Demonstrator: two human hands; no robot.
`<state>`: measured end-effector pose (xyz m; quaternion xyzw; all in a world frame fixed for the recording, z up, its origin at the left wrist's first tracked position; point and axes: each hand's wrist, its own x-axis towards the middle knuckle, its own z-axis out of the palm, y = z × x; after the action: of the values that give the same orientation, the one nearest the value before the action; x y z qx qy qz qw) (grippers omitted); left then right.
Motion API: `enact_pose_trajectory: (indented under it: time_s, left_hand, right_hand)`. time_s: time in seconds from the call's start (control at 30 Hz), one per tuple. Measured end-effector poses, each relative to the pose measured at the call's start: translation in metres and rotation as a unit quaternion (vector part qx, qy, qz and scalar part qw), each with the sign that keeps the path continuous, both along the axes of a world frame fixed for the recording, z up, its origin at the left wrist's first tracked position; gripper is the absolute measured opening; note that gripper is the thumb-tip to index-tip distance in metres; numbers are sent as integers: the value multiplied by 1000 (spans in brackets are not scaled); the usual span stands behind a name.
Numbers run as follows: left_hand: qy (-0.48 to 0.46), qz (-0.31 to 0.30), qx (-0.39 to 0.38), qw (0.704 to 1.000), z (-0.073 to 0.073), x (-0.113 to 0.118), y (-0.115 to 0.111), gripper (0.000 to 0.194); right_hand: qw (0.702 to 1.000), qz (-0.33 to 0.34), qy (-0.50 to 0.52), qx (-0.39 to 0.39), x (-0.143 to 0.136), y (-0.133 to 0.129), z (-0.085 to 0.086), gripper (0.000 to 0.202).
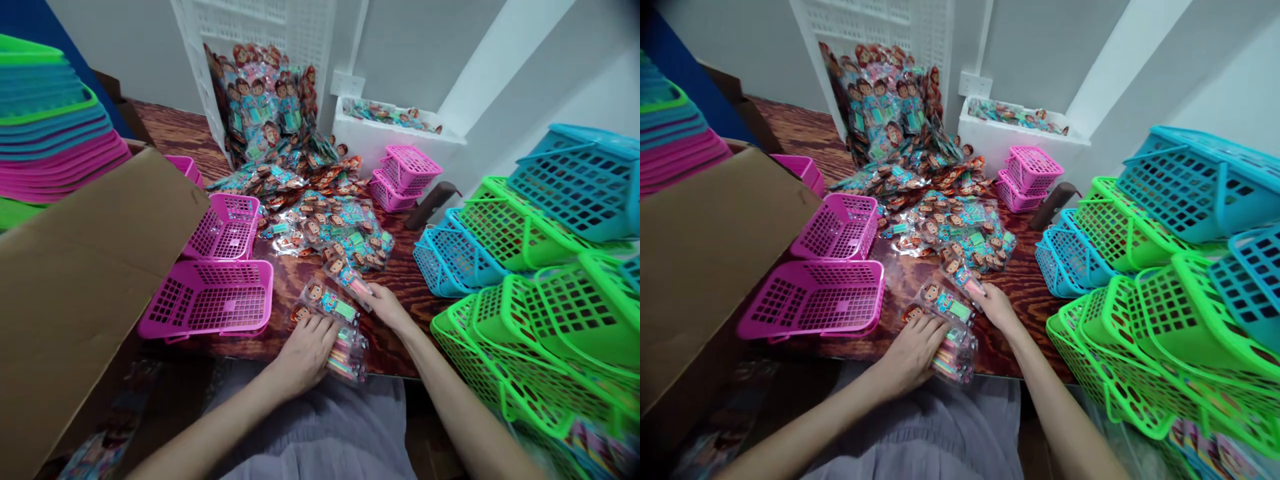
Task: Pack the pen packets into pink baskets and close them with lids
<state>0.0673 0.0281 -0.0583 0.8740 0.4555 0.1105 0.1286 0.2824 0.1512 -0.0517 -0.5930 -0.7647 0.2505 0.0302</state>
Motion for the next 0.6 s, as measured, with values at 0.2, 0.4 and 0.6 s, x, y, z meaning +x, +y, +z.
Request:
enact_pose_trajectory:
  time_s: [0.2,0.4,0.6]
  left_hand:
    - [-6,-6,7,1000,0,-1,0,62]
    - [8,-3,11,1000,-4,-1,1,65]
    - [10,-7,-3,1000,0,-1,1,60]
  right_hand:
    - [996,47,-37,60,-28,-36,-2,8]
    - [994,29,-91,59,-43,-31,3,52]
    - [995,4,-86,56,-50,-27,2,26]
